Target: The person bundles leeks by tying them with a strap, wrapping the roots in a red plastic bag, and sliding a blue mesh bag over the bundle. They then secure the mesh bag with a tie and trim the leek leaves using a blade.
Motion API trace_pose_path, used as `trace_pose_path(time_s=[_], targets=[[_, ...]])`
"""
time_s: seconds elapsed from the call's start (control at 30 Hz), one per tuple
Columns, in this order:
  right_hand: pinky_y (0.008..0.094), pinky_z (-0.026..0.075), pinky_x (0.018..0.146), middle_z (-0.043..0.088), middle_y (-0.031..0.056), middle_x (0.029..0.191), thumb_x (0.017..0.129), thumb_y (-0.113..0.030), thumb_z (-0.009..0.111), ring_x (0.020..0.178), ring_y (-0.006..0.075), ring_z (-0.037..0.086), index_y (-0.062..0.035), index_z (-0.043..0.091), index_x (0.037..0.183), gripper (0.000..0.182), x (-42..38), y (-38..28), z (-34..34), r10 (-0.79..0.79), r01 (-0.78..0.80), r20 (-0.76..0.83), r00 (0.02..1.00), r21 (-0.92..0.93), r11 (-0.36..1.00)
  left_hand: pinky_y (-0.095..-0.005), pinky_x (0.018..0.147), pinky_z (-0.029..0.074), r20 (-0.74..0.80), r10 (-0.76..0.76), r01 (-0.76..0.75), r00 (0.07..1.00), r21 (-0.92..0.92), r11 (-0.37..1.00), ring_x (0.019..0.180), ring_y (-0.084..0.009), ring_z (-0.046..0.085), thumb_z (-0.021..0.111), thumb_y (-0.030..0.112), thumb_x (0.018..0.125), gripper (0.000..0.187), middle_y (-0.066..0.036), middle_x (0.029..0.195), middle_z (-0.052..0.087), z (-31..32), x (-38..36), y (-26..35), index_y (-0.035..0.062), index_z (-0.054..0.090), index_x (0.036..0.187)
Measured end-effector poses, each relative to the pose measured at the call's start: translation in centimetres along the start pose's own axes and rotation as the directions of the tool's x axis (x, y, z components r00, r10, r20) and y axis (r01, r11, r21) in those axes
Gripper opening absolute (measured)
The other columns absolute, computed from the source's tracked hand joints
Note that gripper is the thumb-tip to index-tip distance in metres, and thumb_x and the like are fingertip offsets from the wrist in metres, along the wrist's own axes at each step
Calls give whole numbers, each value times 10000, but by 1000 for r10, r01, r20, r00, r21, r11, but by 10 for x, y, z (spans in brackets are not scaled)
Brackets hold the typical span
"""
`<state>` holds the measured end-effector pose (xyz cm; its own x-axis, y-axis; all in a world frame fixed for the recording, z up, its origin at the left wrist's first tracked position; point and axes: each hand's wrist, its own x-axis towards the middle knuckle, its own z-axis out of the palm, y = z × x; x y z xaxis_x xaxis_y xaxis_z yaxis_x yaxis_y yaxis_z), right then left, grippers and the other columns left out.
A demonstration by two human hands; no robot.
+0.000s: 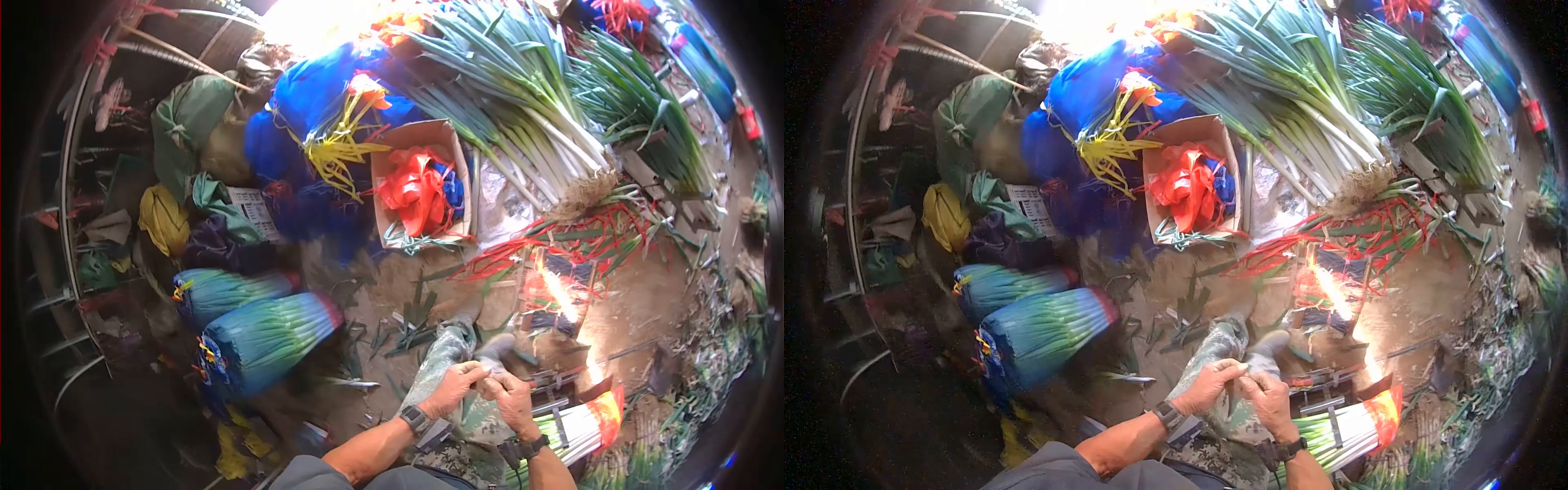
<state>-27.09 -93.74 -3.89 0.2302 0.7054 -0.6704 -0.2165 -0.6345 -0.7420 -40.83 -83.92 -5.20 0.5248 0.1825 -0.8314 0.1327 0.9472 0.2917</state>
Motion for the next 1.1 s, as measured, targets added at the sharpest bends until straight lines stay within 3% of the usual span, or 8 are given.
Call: trace_pose_path(time_s=[0.13,0.23,0.33,0.53,0.67,0.73,0.83,1.1], targets=[[243,500,639,669,56,724,969,-204,617,670,86,594,36,651,870,262,8,-11,9,75,-77,23,997,127,989,-246,686,443,-17,80,-81,997,-133,988,742,-83,536,596,244,981,197,15,828,589,-5,-9,4,52,633,958],[258,516,649,665,54,741,975,-200,606,684,104,615,31,649,858,262,9,7,13,18,-17,30,999,-31,999,-238,681,438,10,159,-159,987,130,979,744,-72,527,603,249,979,192,26,857,591,-6,-19,14,61,637,961],[256,517,664,665,51,755,975,-202,607,697,104,618,32,647,857,266,4,8,21,-9,7,59,998,35,999,-229,669,432,10,120,-119,993,-50,992,757,-61,528,629,264,964,206,38,873,593,-24,-10,-4,60,644,982],[274,500,655,695,75,747,956,-222,606,699,119,643,31,679,905,268,13,-6,31,88,-88,5,996,-13,996,-227,609,428,-211,203,-152,956,232,961,652,-68,536,619,266,965,261,16,727,613,-67,-8,52,19,684,911],[261,519,647,697,82,748,970,-211,571,689,121,648,31,672,925,266,41,-4,56,95,-98,-35,995,-103,990,-248,661,501,-297,373,-190,879,499,845,721,-93,634,601,235,953,282,-58,881,696,-193,39,97,-8,693,1061],[260,519,640,695,81,751,966,-205,574,676,123,646,27,669,911,257,60,-6,80,148,-155,-94,985,-81,985,-357,834,523,-184,638,-100,748,918,383,941,-271,683,621,271,896,346,-164,1055,703,-275,64,127,4,680,1107],[260,524,625,696,82,774,958,-195,586,678,124,649,32,666,905,247,98,-7,135,235,-243,-116,965,-65,968,-445,912,489,-264,632,96,728,953,288,1032,-381,626,642,342,839,386,-224,1045,672,-381,87,193,39,686,1075],[272,557,674,709,105,837,965,-183,585,747,152,684,46,654,1009,243,204,-41,284,448,-448,38,893,6,894,-433,1070,384,-530,639,185,558,830,526,1260,-405,464,742,322,767,775,-275,1343,484,-565,126,339,52,433,1424]])
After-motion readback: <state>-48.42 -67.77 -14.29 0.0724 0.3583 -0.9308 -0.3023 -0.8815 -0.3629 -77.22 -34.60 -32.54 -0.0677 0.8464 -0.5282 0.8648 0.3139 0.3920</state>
